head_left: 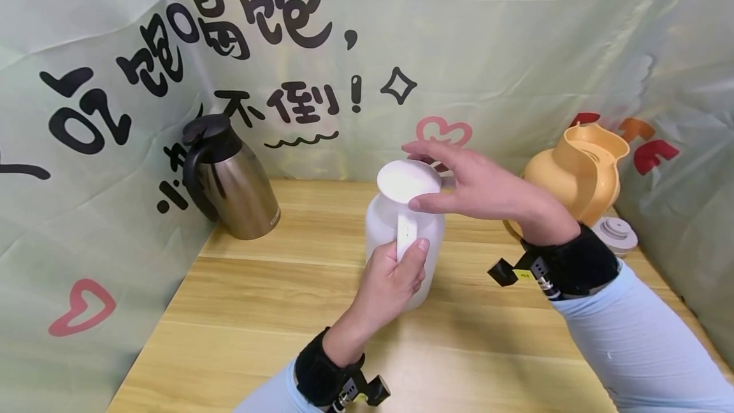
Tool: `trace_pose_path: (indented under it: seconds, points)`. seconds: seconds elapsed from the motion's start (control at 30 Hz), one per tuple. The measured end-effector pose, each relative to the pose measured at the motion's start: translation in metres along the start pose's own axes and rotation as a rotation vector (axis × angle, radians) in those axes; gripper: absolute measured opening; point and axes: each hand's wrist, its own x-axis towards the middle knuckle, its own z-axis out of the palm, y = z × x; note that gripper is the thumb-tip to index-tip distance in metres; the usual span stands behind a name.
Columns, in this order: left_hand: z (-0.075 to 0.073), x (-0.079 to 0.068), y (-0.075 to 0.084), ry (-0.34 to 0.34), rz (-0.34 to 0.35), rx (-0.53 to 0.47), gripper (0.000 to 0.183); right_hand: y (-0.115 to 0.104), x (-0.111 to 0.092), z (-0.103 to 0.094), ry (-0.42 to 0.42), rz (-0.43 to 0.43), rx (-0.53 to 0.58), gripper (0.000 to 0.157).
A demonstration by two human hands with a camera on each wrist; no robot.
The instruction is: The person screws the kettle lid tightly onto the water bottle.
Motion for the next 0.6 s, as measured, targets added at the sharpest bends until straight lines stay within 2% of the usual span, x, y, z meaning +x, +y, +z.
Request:
trace_pose_path:
  seconds: [0.27,0.37,0.6]
  points:
    - [0.000,0.000,-0.001,0.010,0.014,0.010,0.041,-0.004,-0.002,0.016,0.152,0.019,-0.141,0.082]
    - [0.000,0.001,-0.001,0.013,0.023,0.017,0.040,-0.008,-0.003,0.023,0.192,0.081,-0.167,0.083]
    - [0.000,0.001,-0.001,0.008,0.013,0.010,0.038,-0.021,-0.005,0.035,0.242,0.261,-0.151,0.087]
